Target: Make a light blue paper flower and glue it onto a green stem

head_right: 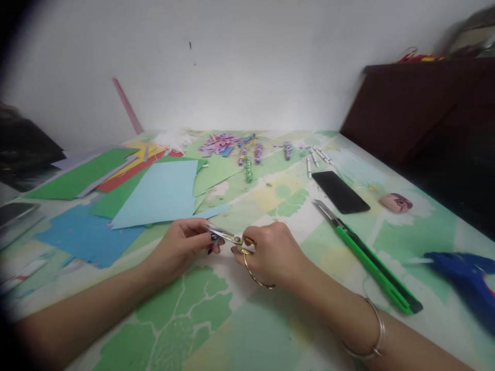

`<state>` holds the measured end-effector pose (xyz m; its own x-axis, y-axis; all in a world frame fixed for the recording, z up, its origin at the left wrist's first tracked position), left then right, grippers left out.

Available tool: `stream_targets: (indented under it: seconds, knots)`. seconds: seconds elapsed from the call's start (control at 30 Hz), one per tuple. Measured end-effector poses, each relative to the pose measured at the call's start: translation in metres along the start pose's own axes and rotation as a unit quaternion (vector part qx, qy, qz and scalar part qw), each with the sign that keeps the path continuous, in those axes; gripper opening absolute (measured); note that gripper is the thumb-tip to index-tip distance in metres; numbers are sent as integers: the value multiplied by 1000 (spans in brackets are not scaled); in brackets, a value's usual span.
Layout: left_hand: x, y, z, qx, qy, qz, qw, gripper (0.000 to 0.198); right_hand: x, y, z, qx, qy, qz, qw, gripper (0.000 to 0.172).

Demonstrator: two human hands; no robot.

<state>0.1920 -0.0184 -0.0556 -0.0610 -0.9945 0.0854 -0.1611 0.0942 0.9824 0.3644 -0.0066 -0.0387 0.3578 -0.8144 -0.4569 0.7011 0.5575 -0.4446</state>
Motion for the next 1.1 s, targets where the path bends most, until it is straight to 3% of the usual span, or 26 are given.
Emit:
stream_targets:
  seconds: [0.37, 0.67, 0.97, 1.1]
  knots:
    - [-2, -2, 0, -3, 0, 8, 1000, 4, -1, 3, 3, 25, -2, 23, 999, 22]
    - [-3, 3, 5, -52, 79, 3, 995, 12, -8, 10, 12, 19, 45, -28, 998, 34]
    - [1, 5, 0, 75, 25, -8, 997, 14, -5, 5, 10, 12, 46, -56, 997, 23]
    - [0, 5, 1, 31, 50, -25, 998, 18, -2, 0, 6, 2, 39, -50, 998, 26]
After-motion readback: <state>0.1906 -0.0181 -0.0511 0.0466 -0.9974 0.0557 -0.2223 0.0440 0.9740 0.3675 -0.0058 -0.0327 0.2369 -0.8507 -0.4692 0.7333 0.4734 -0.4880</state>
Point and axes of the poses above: each hand's wrist, its own x-axis away from the middle knuckle, its own z-axis out of the back of the hand, y = z × x, the point moved 3 cm from there along -x, towards the middle knuckle, and after that the axes turned 10 degrees about y, right-handed, at the moved point
